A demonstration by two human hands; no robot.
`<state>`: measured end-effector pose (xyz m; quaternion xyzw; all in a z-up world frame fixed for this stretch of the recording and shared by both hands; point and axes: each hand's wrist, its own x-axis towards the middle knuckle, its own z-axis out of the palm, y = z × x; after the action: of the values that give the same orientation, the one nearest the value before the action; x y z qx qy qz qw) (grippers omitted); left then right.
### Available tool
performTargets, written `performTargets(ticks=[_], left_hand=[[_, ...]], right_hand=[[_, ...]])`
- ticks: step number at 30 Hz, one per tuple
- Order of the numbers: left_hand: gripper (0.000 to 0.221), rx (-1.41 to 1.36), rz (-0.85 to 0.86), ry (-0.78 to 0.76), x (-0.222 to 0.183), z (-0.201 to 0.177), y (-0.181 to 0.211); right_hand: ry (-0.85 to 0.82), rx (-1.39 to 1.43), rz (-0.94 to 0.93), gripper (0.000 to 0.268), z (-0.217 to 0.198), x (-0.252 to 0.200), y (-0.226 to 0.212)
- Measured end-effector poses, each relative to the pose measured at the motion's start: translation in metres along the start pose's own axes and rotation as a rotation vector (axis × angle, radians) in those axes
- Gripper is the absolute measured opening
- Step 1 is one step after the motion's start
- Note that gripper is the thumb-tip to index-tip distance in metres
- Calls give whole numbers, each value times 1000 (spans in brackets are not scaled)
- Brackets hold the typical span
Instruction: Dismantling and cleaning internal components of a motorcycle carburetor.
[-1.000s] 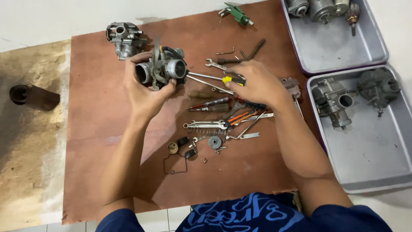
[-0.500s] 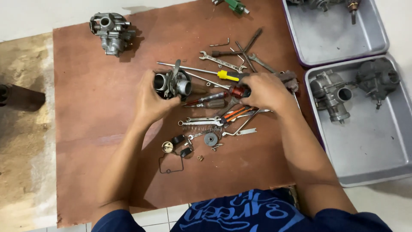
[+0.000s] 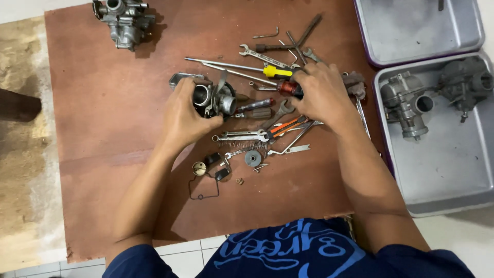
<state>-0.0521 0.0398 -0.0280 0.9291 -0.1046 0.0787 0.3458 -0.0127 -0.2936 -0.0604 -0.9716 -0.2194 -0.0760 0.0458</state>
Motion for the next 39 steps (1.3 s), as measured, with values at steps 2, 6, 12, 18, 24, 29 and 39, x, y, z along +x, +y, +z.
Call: performTargets(ticks=[2,6,12,18,24,29,39], left_hand=[[73,7,-8,-35,-1,3,-3],[75,58,-78,-138,-5,12,-13],[73,45,-78,-159,-3,11,-11],[73,32,-107,-186,-4,0,-4],[72,64,-135,-217,-1,-5,0],[75,97,-170,-259,-1,-11,-3],[74,220,-250,-351,5,-26,-2]], right_hand=[[-2,-1,5,43,4,-1,2],[-12,-1,18,46,1,-2,-1],[27,-13,-9,47,-3,-7,-4],[-66,108,-146,37,-33,-23,-32],[-230,75,-257,33,2,-34,-51],[-88,49,-244,27,13,-29,-44],[-56,199,-341,36,14,-43,-47]])
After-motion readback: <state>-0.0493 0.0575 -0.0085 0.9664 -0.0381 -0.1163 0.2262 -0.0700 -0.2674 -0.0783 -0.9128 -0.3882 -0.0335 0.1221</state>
